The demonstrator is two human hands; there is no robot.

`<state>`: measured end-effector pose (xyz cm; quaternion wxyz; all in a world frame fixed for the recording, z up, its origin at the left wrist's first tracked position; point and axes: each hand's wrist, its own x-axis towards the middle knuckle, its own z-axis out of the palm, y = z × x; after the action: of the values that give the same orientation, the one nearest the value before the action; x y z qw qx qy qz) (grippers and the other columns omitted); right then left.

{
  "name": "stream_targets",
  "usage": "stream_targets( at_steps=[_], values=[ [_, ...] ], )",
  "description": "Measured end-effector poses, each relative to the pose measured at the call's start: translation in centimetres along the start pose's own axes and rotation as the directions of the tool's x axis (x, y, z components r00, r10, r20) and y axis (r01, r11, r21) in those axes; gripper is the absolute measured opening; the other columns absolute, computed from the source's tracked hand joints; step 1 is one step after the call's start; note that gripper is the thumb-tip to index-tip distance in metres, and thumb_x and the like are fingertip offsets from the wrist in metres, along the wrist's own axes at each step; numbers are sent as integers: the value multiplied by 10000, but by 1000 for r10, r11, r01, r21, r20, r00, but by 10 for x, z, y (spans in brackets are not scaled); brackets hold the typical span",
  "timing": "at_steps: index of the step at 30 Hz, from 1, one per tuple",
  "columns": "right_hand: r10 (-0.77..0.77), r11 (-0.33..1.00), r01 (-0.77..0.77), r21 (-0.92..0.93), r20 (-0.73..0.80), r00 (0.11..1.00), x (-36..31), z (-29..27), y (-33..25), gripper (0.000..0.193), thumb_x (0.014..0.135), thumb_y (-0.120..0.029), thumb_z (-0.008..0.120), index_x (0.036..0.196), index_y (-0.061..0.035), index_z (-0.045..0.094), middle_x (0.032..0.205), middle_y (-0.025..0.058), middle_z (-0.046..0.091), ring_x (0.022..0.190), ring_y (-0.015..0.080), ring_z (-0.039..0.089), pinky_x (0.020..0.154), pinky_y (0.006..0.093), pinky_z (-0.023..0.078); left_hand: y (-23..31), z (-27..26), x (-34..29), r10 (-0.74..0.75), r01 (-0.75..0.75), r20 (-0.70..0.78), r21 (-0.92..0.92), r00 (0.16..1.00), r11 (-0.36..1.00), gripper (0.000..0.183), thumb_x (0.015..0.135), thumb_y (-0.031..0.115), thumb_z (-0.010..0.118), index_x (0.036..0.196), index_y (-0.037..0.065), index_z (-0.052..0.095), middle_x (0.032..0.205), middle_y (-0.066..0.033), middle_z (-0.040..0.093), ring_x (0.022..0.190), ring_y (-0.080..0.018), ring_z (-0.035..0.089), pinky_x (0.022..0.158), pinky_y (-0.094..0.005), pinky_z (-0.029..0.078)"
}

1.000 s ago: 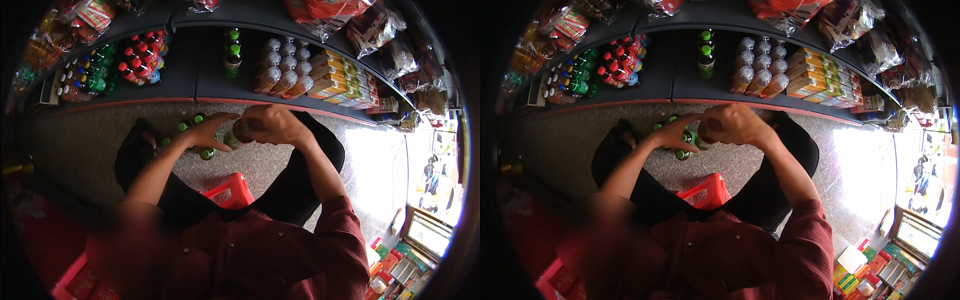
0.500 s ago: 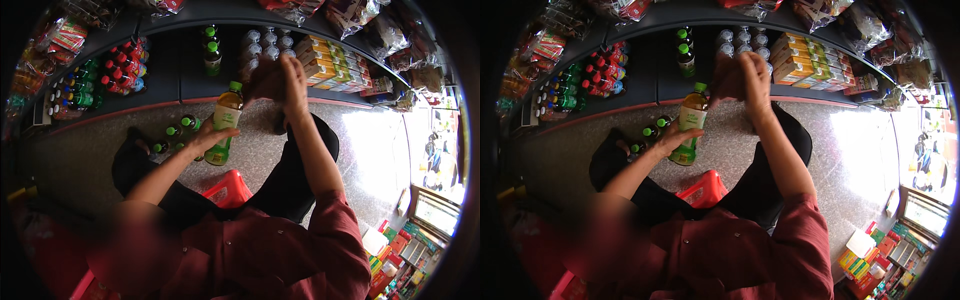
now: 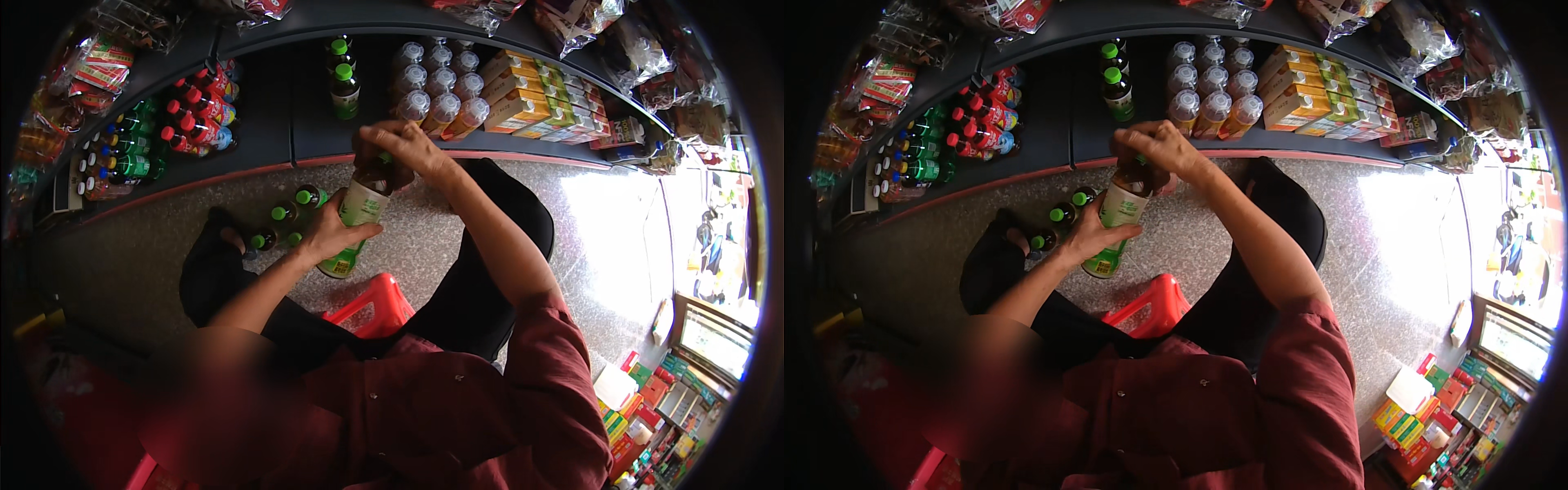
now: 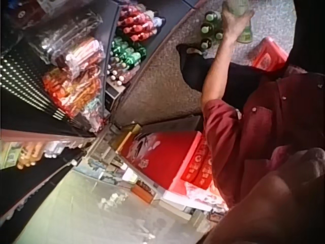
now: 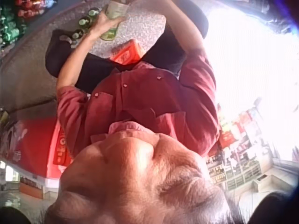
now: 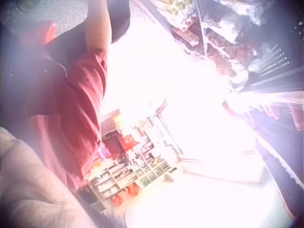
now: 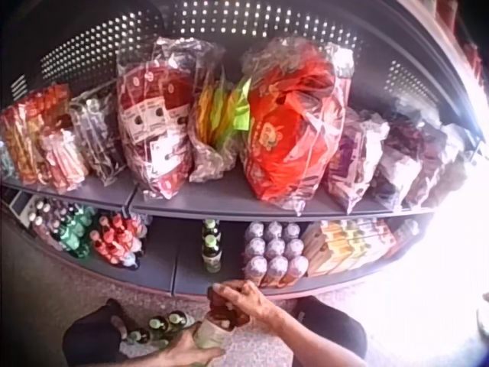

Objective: The person sits on a low red stool and restocks a curved shelf with bottled beverages. They pick up green-capped bottles from the floor, wipe the labels with a cloth, and place them on the shelf. Later, they handle red-capped bottles in the same manner.

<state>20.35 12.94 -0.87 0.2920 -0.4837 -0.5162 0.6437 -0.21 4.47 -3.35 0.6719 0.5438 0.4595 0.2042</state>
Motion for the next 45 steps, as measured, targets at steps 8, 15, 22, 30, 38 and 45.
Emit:
stream_targets(
  at_steps=[8, 15, 22, 30, 38, 45],
  values=[
    [144, 635, -179, 752, 113, 983, 1, 28, 4, 367, 945, -507, 512, 864, -151, 546, 740, -23, 554, 685, 96, 548, 652, 255, 492, 13, -8, -9, -61, 237, 354, -482, 933, 844, 524, 767, 393, 729, 1108, 41, 543, 849, -97, 643, 742, -187, 648, 715, -335, 536],
    [93, 673, -86, 734, 31, 995, -2, 47, 16, 597, 922, -574, 507, 1282, -98, 486, 1114, 92, 604, 1027, 195, 583, 906, 351, 484, 21, -14, -3, -31, 241, 331, -617, 943, 749, 588, 789, 488, 702, 1130, 35, 550, 853, -114, 650, 765, -197, 656, 722, -344, 542],
    [47, 888, 18, 459, -131, 990, -4, 41, -6, 570, 848, -399, 707, 1250, -59, 490, 994, 43, 608, 889, 121, 602, 784, 285, 514, 30, -24, 7, -44, 51, 38, -225, 998, 973, 587, 775, 395, 776, 1185, 41, 550, 1006, -77, 634, 910, -165, 624, 803, -314, 510],
    [132, 751, 40, 659, -209, 969, -1, 36, -11, 574, 845, -394, 668, 1305, -112, 472, 1045, 42, 616, 949, 191, 614, 880, 366, 498, 49, -40, 5, -24, 136, 252, -441, 968, 887, 608, 920, 524, 526, 1281, 37, 497, 1120, -82, 603, 1027, -161, 588, 890, -324, 482],
    [-16, 669, 120, 734, -147, 989, 0, 30, -20, 576, 851, -469, 602, 1265, -82, 503, 1145, 133, 606, 1021, 262, 610, 917, 412, 492, 63, -13, -9, 36, 455, 493, -826, 869, 333, 884, 907, 722, 245, 1411, 2, 339, 991, -268, 640, 790, -365, 691, 605, -472, 576],
    [-208, 831, 374, 411, -394, 895, 10, 27, -22, 528, 907, -409, 620, 1273, -48, 500, 1133, 103, 614, 1004, 191, 604, 878, 310, 498, 49, -21, 5, 245, 201, 402, -792, 882, 576, 795, 939, 687, 209, 1346, 41, 430, 893, -190, 647, 698, -276, 679, 596, -400, 568]
  ],
)
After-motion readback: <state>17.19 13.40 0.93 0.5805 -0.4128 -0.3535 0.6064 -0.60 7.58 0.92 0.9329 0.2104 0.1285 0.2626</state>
